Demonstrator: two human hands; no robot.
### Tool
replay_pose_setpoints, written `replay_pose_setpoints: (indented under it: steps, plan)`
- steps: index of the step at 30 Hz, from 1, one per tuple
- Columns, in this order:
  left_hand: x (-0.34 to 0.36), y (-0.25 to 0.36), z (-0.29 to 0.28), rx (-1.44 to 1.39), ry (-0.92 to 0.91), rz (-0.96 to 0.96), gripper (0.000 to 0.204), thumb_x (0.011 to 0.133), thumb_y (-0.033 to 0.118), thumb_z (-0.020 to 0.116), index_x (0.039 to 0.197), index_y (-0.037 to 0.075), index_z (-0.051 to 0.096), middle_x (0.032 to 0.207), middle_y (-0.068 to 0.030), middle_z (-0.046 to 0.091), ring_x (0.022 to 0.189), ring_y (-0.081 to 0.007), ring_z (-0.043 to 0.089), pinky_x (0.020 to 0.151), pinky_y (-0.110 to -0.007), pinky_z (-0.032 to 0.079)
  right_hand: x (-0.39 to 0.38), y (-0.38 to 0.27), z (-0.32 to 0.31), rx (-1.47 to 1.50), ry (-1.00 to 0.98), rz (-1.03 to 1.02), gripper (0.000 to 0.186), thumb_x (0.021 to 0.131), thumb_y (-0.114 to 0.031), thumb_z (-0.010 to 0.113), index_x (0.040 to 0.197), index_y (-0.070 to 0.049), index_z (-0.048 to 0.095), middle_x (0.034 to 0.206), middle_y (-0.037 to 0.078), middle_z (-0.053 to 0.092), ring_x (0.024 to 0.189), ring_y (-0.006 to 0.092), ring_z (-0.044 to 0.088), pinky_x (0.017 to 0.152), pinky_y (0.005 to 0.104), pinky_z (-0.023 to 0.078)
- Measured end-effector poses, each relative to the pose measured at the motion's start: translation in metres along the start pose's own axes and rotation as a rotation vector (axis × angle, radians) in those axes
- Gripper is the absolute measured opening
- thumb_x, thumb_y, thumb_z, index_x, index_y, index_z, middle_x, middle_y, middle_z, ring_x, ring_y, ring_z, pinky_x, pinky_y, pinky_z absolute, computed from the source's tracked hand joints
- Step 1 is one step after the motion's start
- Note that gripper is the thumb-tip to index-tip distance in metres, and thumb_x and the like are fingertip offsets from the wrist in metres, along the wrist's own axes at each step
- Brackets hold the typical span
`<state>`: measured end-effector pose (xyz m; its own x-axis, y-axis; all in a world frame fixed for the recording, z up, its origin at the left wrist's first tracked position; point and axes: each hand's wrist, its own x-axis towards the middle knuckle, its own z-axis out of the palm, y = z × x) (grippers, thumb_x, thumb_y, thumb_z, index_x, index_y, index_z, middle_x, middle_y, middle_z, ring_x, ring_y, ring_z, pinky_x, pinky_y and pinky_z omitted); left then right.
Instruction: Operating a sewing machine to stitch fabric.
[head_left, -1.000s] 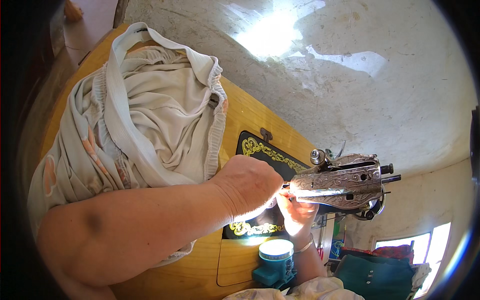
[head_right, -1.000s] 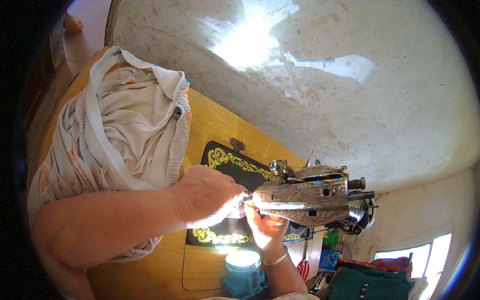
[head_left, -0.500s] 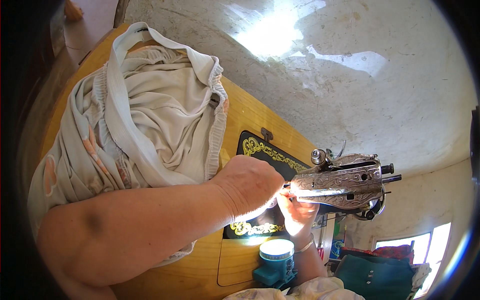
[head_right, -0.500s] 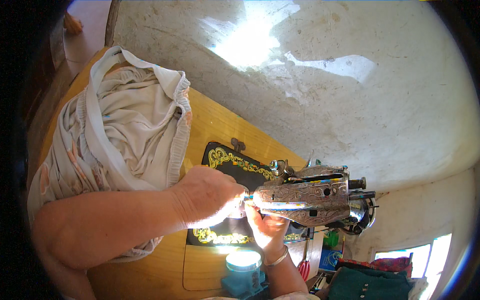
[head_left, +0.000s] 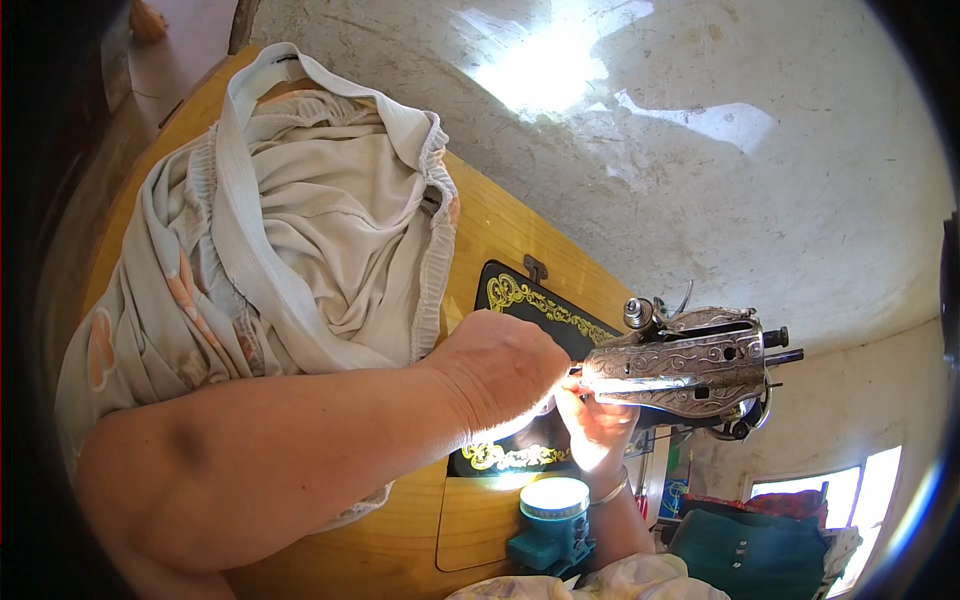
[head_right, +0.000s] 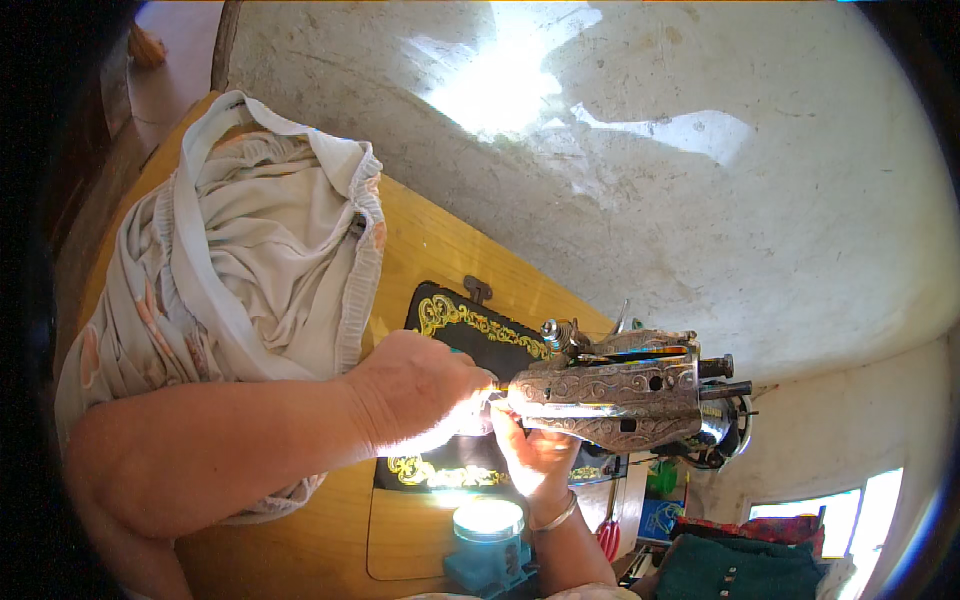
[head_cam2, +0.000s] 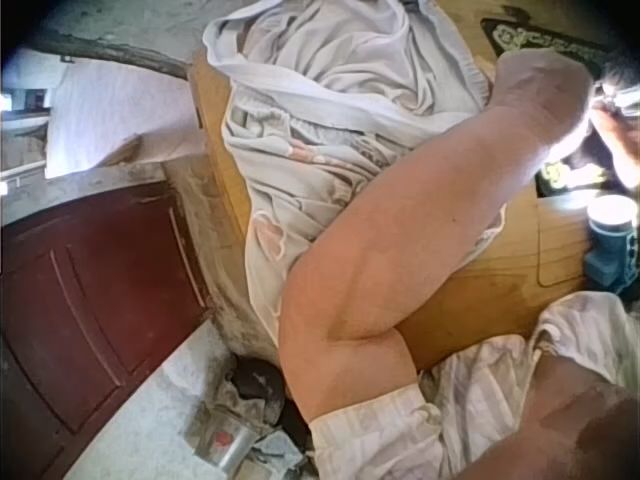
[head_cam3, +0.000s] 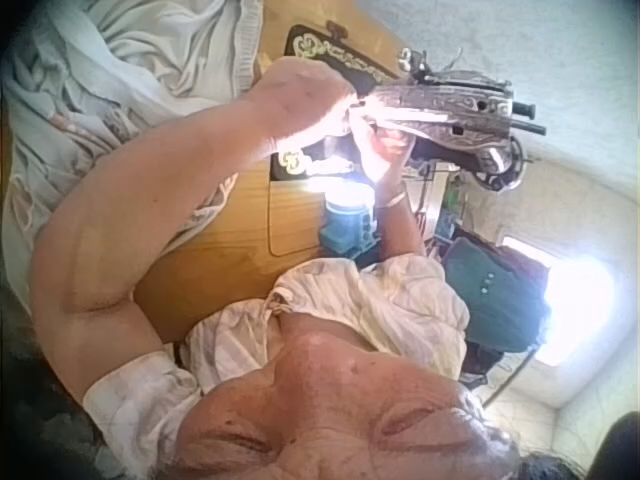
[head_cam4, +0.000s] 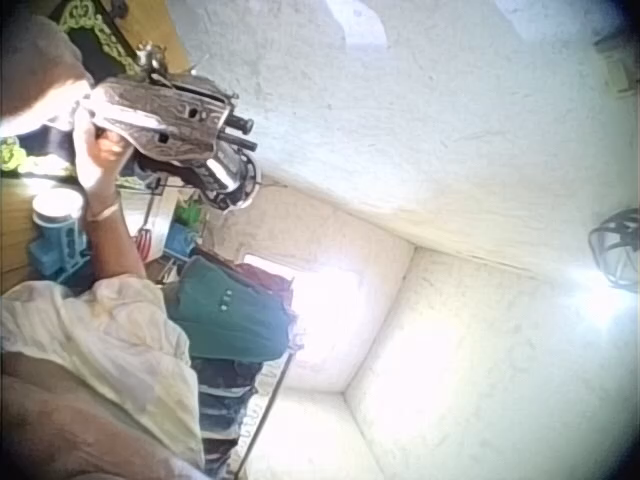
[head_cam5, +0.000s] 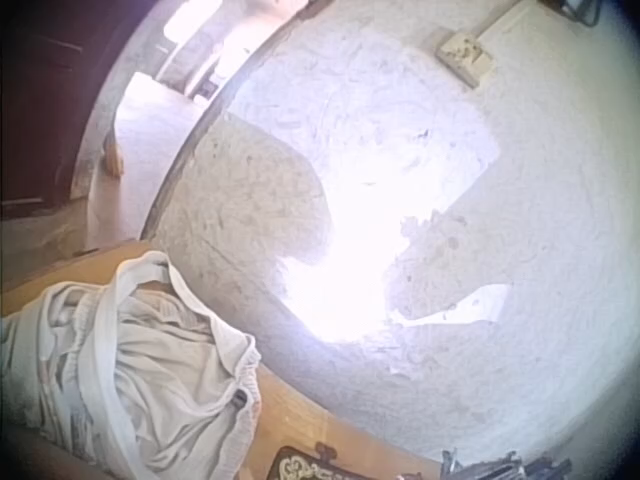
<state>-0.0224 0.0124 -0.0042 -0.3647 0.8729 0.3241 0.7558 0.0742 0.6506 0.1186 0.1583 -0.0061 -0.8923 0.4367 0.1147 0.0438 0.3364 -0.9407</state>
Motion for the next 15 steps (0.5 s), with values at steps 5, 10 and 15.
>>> replay_pose_setpoints:
  steps: [5,10,15]
  plan:
    - [-0.0002,0.0010,-0.0018,-0.005,-0.023,-0.006,0.010,0.071,0.009,0.056,0.072,0.007,0.066,0.073,-0.0128,0.064,0.072,-0.0262,0.064,0.058,-0.034,0.050,0.0002,0.0004,-0.0006,-0.034,0.002,-0.024,0.039,0.070,0.017,0.054,0.099,-0.008,0.049,0.090,0.003,0.048,0.080,0.0108,0.043,0.070,0.0229,0.039]
    - [-0.0010,0.0011,-0.0022,-0.015,-0.020,0.001,0.011,0.072,0.009,0.055,0.073,0.007,0.066,0.073,-0.0124,0.064,0.073,-0.0261,0.064,0.058,-0.034,0.050,-0.0012,-0.0040,0.0021,0.024,-0.004,0.030,0.039,0.068,0.017,0.057,0.098,-0.006,0.051,0.093,0.004,0.050,0.083,0.0107,0.047,0.072,0.0246,0.043]
    - [-0.0007,0.0005,0.0029,-0.013,0.006,0.000,0.011,0.072,0.009,0.055,0.073,0.007,0.066,0.073,-0.0124,0.064,0.072,-0.0262,0.064,0.058,-0.034,0.050,-0.0015,-0.0096,0.0074,-0.011,0.039,0.032,0.038,0.067,0.018,0.058,0.097,-0.005,0.052,0.092,0.004,0.053,0.084,0.0097,0.050,0.073,0.0239,0.044]
